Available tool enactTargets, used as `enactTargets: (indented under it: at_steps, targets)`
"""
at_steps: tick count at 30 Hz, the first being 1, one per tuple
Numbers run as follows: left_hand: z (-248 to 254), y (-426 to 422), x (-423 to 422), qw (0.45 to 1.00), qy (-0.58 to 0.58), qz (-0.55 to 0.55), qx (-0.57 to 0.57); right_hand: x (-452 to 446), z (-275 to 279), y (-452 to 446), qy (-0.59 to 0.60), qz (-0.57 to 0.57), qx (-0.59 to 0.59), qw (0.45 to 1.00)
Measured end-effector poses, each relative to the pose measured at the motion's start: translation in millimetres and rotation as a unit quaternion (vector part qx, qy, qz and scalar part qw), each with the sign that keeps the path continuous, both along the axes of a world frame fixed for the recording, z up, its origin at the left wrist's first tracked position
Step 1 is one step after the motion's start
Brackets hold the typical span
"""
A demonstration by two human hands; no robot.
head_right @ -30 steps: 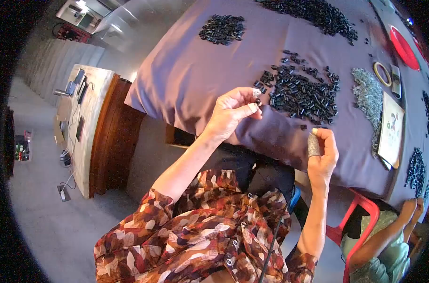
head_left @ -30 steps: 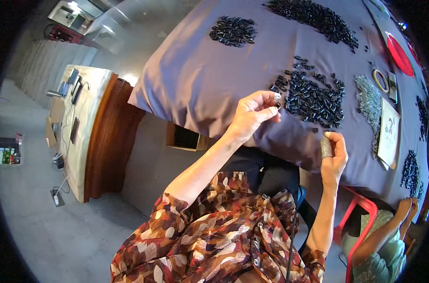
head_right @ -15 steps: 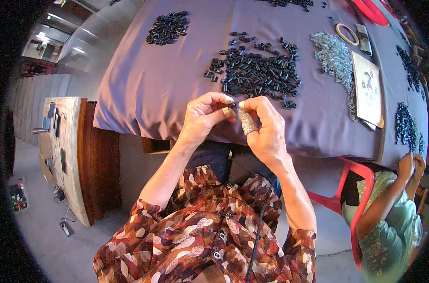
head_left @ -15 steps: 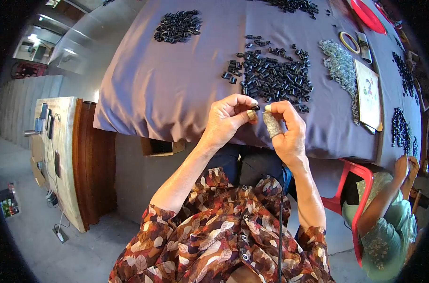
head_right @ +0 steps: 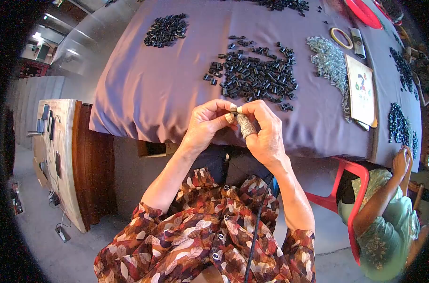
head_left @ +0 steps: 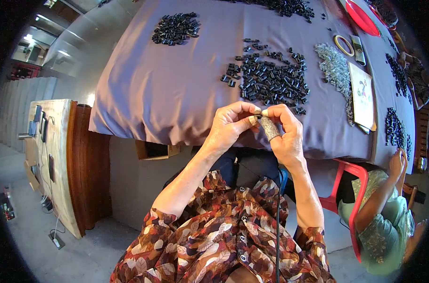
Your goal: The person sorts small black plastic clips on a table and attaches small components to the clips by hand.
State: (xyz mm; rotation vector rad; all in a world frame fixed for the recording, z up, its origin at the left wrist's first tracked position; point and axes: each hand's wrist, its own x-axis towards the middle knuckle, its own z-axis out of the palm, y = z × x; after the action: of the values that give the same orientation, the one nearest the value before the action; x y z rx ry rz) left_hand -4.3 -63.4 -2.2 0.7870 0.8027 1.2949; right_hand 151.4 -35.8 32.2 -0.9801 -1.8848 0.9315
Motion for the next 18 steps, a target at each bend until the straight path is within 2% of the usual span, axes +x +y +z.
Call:
enactTargets:
  at_steps: [5,8,12,15,16,18]
  targets:
    - [-1,0,-1,1.0,-0.013,-0.009,-0.001,0,5,0,-0.015,0.007,-0.03,0.999]
    - [1,0,-1,0.999,-0.042,-0.007,-0.017,-2,0,0,0.073,-0.024,-0.129,0.989]
    - [-2,0,-3,0.997,-0.078,-0.02,-0.018,-5,6,1,0.128,0.023,-0.2,0.971]
    - [-4,0,-3,0.997,-0.08,0.004,-0.007,-11,-2,0,-0.007,-0.016,0.041,0.999]
    - [-4,0,-4,0.995,-0.101,0.005,-0.011,-15,-2,-2,-0.012,-0.026,0.092,0.995]
    - [-4,0,-4,0.99,-0.142,0.005,-0.02,-18,-3,-3,-0.008,-0.023,0.115,0.993]
